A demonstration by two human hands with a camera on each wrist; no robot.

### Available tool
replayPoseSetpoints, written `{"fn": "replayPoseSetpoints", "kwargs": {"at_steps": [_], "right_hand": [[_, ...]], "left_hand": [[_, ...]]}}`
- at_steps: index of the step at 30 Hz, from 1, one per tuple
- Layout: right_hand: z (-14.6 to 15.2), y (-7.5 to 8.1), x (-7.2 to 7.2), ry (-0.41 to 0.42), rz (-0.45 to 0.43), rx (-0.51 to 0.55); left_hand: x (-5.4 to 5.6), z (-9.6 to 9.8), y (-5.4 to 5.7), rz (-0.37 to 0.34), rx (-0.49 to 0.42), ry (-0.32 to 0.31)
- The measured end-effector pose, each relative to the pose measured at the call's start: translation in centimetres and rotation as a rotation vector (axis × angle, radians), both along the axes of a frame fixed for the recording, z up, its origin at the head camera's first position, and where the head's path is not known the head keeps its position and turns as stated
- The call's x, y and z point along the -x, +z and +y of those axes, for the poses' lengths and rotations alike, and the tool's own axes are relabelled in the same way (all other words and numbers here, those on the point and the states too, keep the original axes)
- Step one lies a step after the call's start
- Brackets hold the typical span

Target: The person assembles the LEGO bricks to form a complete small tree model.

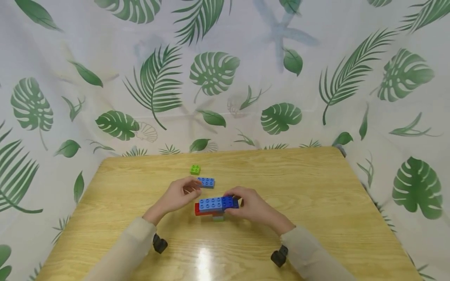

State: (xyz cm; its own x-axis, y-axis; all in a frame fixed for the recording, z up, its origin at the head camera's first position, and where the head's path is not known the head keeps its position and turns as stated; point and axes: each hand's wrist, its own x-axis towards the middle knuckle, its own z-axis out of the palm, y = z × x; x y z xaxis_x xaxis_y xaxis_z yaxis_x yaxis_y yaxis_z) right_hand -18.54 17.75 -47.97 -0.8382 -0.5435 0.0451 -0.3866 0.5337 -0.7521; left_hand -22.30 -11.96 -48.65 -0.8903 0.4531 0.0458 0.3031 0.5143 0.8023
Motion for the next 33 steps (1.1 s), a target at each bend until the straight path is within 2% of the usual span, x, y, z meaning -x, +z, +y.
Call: {"fn": "replayPoseSetpoints", "kwargs": {"at_steps": [4, 9, 17, 23, 28, 33], "right_hand": [[0.1, -0.1, 0.0, 0.012, 0.001, 0.002], [0.1, -0.2, -0.1, 0.017, 0.000, 0.002], [0.2, -0.1, 0.0, 0.015, 0.007, 0.005], [0.3, -0.3, 0.0, 0.018, -0.002, -0.003], [0.3, -0.4, -0.1, 0.010, 0.000, -0.005], [0.2, -0.3, -0.1, 0.013, 0.007, 0.001]], "left_hand": [[1.0, 0.1, -1.1, -0.007, -0.007, 0.097], [2.2, 0.1, -2.3, 0.023, 0.008, 0.151], [3.4, 0.2, -3.5, -0.004, 0.020, 0.168], [3.8, 0.4, -4.4, -0.032, 0.089, 0.151], [4.0, 0.6, -4.7, -0.004, 0.134, 0.130], [4.3, 0.7, -4.9, 0.027, 0.147, 0.144]]}}
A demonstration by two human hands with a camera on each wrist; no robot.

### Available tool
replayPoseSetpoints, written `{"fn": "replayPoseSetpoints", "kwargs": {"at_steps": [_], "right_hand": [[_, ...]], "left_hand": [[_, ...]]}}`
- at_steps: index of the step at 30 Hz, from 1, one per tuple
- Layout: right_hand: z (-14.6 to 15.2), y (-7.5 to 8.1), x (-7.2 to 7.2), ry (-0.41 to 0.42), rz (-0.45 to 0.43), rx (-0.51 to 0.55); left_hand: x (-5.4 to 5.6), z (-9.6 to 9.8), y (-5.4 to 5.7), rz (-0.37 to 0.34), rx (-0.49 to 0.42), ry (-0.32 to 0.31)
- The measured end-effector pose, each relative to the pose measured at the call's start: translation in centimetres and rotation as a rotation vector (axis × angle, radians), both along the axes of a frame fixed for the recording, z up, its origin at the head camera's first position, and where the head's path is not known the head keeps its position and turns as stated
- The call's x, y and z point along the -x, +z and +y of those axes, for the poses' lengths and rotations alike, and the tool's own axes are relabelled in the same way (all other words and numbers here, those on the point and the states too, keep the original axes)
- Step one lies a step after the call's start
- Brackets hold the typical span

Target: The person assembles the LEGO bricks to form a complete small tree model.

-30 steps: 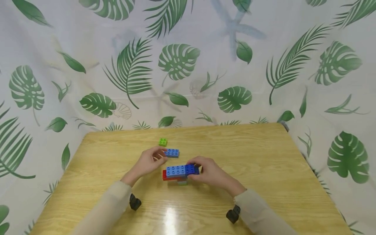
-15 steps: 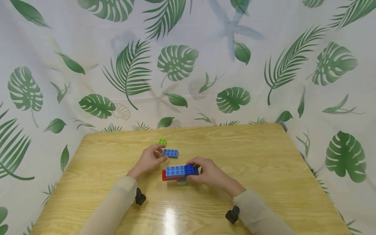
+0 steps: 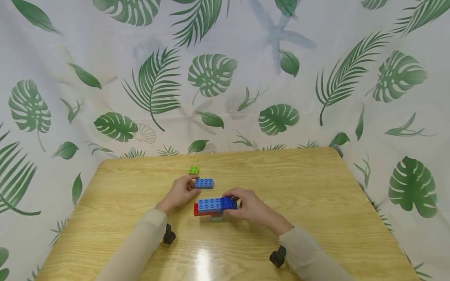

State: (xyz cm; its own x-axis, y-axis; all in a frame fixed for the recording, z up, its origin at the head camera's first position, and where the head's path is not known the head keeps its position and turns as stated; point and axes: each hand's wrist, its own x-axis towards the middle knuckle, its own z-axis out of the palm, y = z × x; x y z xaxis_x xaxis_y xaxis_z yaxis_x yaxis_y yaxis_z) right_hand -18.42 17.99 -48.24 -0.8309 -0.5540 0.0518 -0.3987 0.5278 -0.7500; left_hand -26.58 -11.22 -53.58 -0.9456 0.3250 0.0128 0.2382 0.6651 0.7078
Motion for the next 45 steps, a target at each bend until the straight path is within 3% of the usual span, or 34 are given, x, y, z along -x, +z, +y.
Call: {"fn": "replayPoseSetpoints", "kwargs": {"at_steps": [7, 16, 22, 28, 32, 45], "right_hand": [[-0.1, -0.1, 0.1, 0.012, 0.000, 0.004], [-0.2, 0.1, 0.0, 0.013, -0.014, 0.009], [-0.4, 0.6, 0.1, 0.001, -0.027, -0.017], [-0.4, 0.7, 0.1, -0.001, -0.025, -0.023], [-0.3, 0.6, 0.1, 0.002, -0.013, -0.015], [0.0, 0.5, -0.2, -0.001, -0.029, 0.007]], "left_hand": [[-0.6, 0.0, 0.1, 0.010, -0.008, 0.034], [-1.0, -0.6, 0.4, 0.005, -0.049, 0.001], [-1.5, -0.8, 2.3, -0.029, -0.103, -0.027], [-2.3, -0.9, 4.8, 0.005, -0.082, -0.081], [-3.2, -0.9, 6.1, 0.005, -0.114, -0.119], [-5.5, -0.1, 7.6, 0.041, -0.174, -0.226]]}}
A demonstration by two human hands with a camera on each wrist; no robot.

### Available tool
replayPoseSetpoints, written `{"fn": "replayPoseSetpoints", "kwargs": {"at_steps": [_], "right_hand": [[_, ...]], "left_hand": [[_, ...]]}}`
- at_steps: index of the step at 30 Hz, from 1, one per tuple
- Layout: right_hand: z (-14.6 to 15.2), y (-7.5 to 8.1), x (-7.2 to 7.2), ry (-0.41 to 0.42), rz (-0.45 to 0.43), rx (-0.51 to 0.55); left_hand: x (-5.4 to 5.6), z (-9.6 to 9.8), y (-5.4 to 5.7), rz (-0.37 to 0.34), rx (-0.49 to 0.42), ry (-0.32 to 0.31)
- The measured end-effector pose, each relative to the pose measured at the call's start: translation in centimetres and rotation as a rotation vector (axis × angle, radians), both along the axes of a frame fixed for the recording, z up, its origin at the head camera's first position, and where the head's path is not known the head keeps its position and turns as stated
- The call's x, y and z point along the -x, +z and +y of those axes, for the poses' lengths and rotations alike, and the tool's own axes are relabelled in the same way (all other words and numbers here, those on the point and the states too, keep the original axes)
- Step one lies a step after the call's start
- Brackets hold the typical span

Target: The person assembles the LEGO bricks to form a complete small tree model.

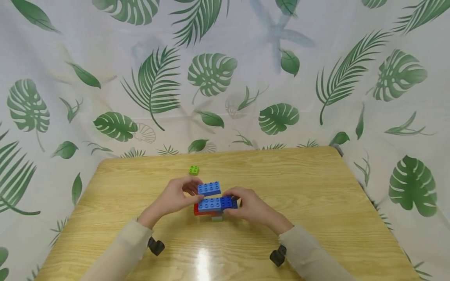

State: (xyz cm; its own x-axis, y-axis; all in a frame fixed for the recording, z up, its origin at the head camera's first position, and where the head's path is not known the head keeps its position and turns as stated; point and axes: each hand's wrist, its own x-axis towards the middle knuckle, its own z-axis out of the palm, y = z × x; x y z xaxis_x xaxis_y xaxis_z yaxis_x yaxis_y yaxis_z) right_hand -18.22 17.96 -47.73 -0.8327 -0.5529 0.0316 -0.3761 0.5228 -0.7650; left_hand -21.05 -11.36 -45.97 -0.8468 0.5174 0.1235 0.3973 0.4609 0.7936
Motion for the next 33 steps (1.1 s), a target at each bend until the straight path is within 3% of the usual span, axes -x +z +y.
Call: {"fn": "replayPoseSetpoints", "kwargs": {"at_steps": [14, 23, 33], "right_hand": [[0.0, -0.3, 0.0, 0.006, 0.003, 0.001], [0.0, -0.2, -0.1, 0.003, 0.003, 0.015], [-0.5, -0.3, 0.0, 0.000, 0.043, 0.032]], "left_hand": [[-1.4, 0.7, 0.2, 0.052, 0.022, -0.094], [-1.8, 0.8, -0.1, 0.053, 0.069, -0.093], [-1.9, 1.0, 0.5, 0.119, 0.107, -0.116]]}}
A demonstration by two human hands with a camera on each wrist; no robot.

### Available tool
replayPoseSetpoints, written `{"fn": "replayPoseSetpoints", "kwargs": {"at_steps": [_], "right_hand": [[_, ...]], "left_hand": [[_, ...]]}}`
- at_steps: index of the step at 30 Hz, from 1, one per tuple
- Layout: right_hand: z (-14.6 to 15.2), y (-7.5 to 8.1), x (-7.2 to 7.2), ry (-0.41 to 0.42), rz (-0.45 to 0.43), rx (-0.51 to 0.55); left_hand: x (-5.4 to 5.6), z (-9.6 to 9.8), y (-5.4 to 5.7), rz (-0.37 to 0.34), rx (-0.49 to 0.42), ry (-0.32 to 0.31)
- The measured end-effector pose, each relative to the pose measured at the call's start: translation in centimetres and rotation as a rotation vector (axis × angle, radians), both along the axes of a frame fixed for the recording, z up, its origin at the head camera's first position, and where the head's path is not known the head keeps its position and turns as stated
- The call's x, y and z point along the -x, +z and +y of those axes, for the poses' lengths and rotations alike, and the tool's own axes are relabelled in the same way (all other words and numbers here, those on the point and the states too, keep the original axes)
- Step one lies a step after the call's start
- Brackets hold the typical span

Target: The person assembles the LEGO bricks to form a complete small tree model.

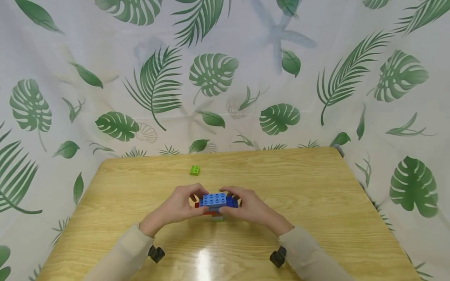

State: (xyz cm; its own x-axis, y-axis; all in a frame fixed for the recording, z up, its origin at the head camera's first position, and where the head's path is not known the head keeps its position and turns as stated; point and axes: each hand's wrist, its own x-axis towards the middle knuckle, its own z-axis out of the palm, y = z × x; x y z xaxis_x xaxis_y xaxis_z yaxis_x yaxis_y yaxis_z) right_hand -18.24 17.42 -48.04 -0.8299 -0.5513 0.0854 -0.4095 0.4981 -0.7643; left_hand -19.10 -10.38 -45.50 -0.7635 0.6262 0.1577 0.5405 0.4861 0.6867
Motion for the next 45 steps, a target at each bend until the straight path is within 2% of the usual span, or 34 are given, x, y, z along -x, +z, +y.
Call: {"fn": "replayPoseSetpoints", "kwargs": {"at_steps": [6, 19, 28, 35, 38, 45], "right_hand": [[-0.2, -0.2, 0.0, -0.005, 0.027, 0.012], [-0.4, -0.3, -0.1, -0.029, 0.007, -0.006], [-0.1, -0.5, -0.1, -0.007, 0.040, 0.020], [-0.2, -0.5, 0.1, 0.002, 0.078, 0.001], [-0.2, -0.5, -0.1, 0.008, 0.101, -0.011], [-0.3, -0.6, -0.3, 0.006, 0.144, -0.027]], "left_hand": [[0.0, 0.0, 0.1, 0.002, 0.003, -0.005], [0.0, 0.0, 0.1, -0.011, 0.004, -0.014], [0.2, 0.2, 0.4, -0.021, 0.022, -0.035], [0.3, 0.2, 0.7, -0.037, 0.035, -0.036], [0.0, 0.3, 0.5, -0.012, 0.041, -0.041], [-0.6, 0.4, -0.1, 0.111, 0.054, -0.027]]}}
